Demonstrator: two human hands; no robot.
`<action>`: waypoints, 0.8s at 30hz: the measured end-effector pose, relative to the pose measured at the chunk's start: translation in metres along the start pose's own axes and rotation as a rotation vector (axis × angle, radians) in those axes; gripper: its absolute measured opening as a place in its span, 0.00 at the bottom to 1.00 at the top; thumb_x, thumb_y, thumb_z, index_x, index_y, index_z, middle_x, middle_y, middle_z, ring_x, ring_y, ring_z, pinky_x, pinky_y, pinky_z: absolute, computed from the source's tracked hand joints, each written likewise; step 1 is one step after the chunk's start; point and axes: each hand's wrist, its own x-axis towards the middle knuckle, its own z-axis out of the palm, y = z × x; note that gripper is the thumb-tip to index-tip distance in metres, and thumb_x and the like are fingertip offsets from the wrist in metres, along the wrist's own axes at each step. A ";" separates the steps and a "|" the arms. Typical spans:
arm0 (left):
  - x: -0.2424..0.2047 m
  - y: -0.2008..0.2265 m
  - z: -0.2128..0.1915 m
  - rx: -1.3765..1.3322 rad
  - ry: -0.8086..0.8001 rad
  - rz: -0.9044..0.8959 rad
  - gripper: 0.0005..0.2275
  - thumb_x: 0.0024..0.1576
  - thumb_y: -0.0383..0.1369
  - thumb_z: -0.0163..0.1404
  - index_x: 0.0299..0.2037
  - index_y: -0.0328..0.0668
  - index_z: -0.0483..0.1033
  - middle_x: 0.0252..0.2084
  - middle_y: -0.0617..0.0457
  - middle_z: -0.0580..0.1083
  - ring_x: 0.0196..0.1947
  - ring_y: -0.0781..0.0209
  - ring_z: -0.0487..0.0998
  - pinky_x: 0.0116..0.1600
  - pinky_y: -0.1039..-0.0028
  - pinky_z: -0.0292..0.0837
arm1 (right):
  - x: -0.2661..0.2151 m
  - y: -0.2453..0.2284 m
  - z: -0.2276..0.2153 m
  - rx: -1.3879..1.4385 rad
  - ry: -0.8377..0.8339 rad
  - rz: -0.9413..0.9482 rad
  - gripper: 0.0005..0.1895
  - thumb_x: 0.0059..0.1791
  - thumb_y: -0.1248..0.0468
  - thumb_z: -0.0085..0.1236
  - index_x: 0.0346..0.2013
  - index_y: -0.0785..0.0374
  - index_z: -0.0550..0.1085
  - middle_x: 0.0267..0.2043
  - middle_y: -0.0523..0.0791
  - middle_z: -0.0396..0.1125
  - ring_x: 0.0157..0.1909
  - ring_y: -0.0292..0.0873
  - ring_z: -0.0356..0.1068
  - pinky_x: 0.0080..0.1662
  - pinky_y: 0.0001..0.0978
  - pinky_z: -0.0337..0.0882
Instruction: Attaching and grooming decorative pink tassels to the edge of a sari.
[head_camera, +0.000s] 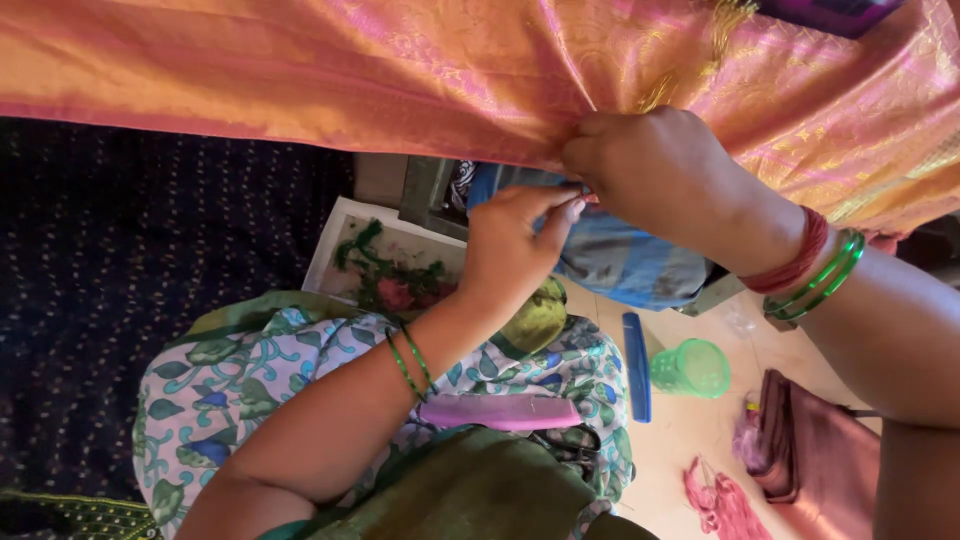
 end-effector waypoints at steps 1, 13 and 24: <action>0.002 0.014 -0.004 0.273 0.063 0.211 0.07 0.61 0.29 0.58 0.47 0.40 0.84 0.40 0.49 0.80 0.38 0.56 0.82 0.46 0.71 0.77 | -0.001 0.001 0.003 -0.062 -0.046 0.051 0.06 0.44 0.65 0.57 0.35 0.56 0.77 0.37 0.43 0.71 0.37 0.50 0.75 0.33 0.41 0.73; -0.007 -0.042 0.014 -0.632 -0.246 -0.621 0.06 0.59 0.32 0.55 0.41 0.39 0.78 0.36 0.61 0.78 0.36 0.72 0.74 0.41 0.78 0.64 | -0.069 -0.040 0.015 0.385 0.294 0.406 0.10 0.51 0.63 0.67 0.43 0.65 0.78 0.31 0.48 0.72 0.28 0.49 0.73 0.31 0.39 0.70; -0.013 -0.043 0.006 -0.680 -0.154 -0.443 0.06 0.58 0.26 0.59 0.43 0.31 0.80 0.40 0.51 0.80 0.42 0.64 0.79 0.53 0.73 0.74 | -0.094 -0.036 0.035 0.471 0.289 0.261 0.11 0.43 0.75 0.58 0.39 0.62 0.78 0.35 0.49 0.72 0.35 0.51 0.73 0.38 0.40 0.73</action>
